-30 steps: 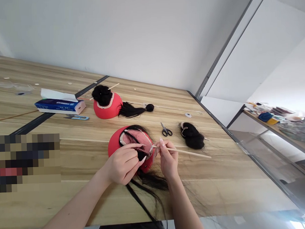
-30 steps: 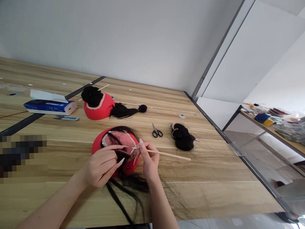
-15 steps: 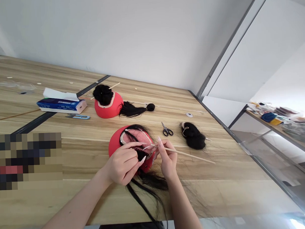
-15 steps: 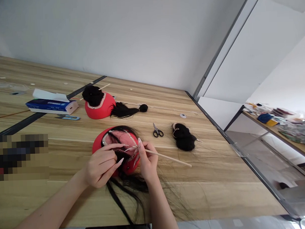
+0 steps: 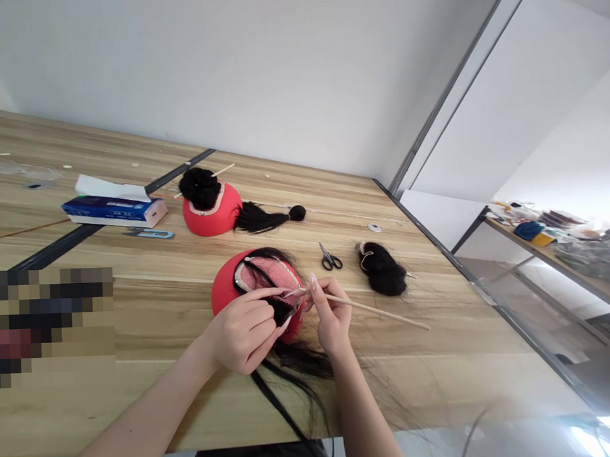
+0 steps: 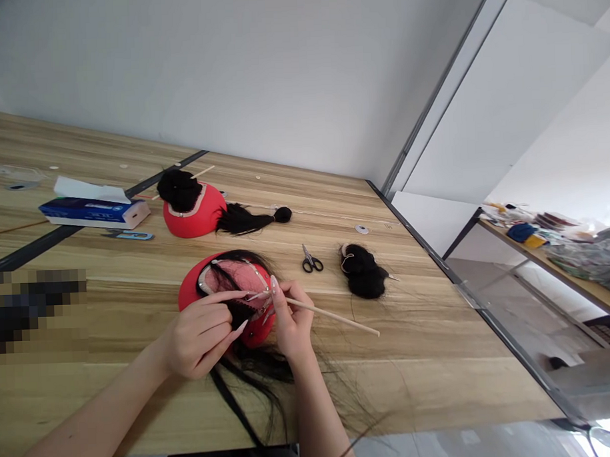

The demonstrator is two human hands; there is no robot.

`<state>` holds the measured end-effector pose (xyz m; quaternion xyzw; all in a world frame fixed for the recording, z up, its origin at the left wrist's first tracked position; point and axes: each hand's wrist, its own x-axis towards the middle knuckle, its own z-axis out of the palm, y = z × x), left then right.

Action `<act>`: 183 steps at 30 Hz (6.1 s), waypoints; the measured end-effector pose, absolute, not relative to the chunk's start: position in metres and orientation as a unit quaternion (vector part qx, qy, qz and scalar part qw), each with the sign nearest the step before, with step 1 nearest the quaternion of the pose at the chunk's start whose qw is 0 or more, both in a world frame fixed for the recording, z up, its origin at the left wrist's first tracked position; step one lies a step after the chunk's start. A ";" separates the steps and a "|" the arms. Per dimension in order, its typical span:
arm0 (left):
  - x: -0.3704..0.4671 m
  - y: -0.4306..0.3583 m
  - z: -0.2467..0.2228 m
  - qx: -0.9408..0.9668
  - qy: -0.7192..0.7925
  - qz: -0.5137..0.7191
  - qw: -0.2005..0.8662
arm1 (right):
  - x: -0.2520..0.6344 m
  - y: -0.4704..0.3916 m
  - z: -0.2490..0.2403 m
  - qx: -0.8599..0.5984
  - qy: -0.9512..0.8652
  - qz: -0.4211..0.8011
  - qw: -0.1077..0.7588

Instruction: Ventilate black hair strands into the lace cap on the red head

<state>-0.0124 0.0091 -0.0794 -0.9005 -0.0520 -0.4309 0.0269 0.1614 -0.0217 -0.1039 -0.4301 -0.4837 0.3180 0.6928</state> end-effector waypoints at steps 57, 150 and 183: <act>-0.007 0.007 -0.082 -0.908 -0.070 -0.413 0.010 | 0.149 -0.022 -0.101 -0.459 -0.516 0.342 0.637; -0.006 0.008 -0.083 -0.907 -0.072 -0.414 0.000 | 0.149 -0.017 -0.100 -0.482 -0.468 0.396 0.626; -0.014 0.003 -0.073 -0.822 -0.127 -0.511 -0.219 | 0.146 -0.021 -0.097 -0.397 -0.400 0.495 0.661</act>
